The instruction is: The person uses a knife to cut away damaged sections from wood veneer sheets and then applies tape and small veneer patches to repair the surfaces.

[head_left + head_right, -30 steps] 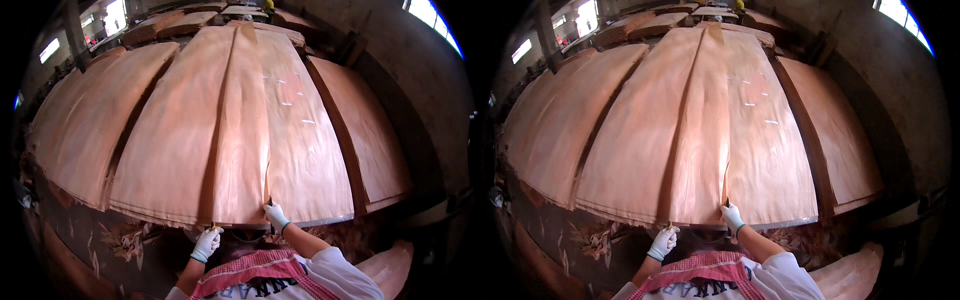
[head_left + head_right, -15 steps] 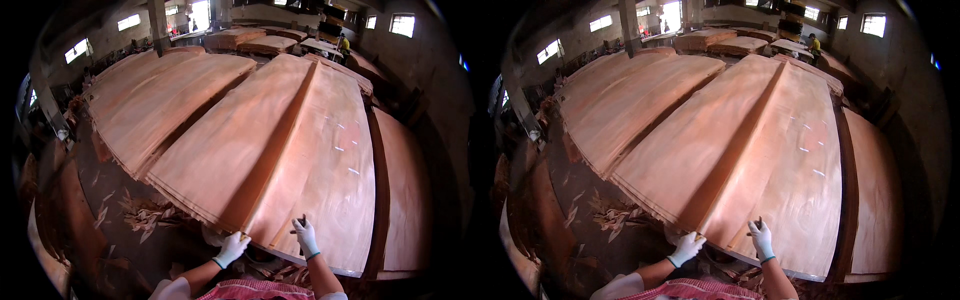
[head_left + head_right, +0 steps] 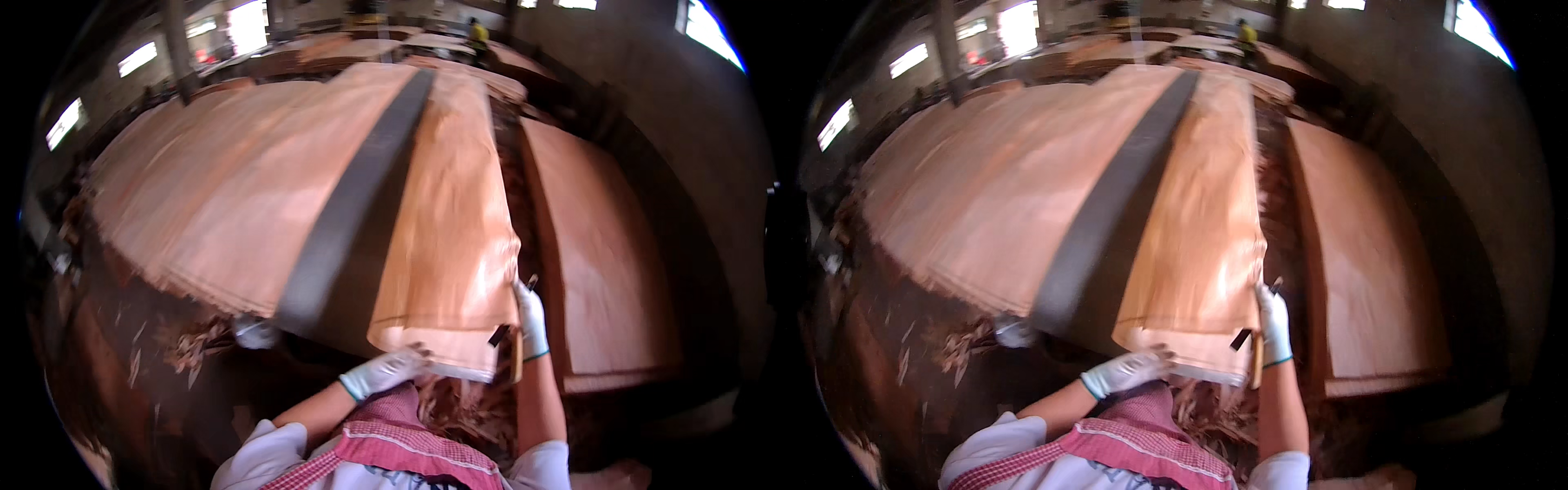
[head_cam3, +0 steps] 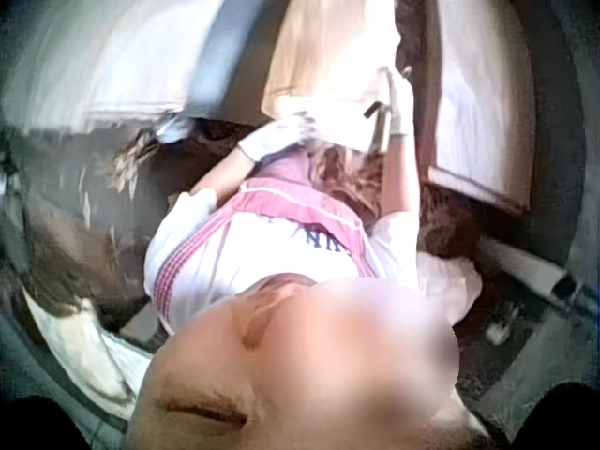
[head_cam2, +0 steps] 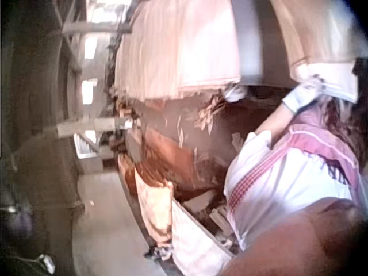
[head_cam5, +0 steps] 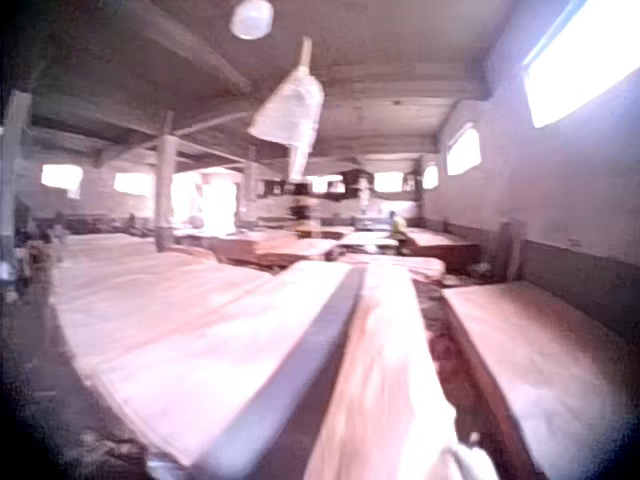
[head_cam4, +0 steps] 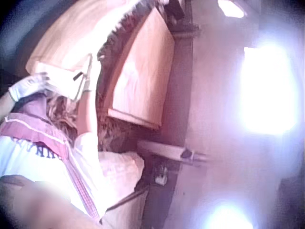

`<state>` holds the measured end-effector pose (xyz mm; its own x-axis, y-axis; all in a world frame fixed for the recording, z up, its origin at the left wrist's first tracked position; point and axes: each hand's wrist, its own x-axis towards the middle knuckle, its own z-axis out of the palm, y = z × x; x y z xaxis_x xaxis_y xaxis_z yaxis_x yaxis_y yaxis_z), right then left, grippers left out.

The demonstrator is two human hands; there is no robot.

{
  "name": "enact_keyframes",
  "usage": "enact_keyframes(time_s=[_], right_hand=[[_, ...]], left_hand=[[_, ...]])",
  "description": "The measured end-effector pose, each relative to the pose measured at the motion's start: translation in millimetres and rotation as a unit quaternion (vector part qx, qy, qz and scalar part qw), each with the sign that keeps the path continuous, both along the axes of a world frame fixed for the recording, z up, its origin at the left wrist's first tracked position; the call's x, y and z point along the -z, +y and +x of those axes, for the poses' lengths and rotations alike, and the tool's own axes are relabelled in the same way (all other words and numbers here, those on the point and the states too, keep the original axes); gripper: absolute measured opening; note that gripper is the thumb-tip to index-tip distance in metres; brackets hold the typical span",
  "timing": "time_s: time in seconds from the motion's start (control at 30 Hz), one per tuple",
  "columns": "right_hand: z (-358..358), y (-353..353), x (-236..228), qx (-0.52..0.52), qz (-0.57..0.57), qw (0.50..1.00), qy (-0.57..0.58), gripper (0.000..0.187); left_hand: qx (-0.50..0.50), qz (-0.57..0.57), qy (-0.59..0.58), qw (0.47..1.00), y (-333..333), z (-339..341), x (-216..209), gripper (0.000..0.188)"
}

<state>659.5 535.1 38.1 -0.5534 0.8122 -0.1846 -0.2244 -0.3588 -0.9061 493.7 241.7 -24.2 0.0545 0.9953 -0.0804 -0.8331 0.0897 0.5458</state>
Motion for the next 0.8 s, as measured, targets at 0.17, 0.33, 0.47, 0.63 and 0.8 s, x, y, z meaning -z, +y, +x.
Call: enact_keyframes(time_s=[0.17,0.33,0.47,0.63,0.8], right_hand=[[192.5,136.6,-8.3,0.033,0.007,0.999,-0.021,0.036],[342.4,195.0,12.3,0.054,0.015,0.989,-0.138,0.028],[443.4,200.9,4.3,0.125,0.057,0.953,-0.270,0.017],[528.8,236.1,13.3,0.143,0.085,0.938,-0.304,0.015],[616.4,304.8,10.2,0.172,0.094,0.925,-0.326,0.014]], left_hand=[[-0.014,-0.072,-0.162,0.984,52.7,63.1,25.0,0.085],[-0.225,-0.164,-0.206,0.938,124.9,128.0,-3.0,0.077],[-0.297,-0.223,-0.112,0.922,186.1,172.2,-13.2,0.041],[-0.258,-0.216,-0.038,0.941,236.1,235.0,18.2,0.035],[-0.185,-0.203,-0.106,0.956,295.4,315.0,67.7,0.048]])
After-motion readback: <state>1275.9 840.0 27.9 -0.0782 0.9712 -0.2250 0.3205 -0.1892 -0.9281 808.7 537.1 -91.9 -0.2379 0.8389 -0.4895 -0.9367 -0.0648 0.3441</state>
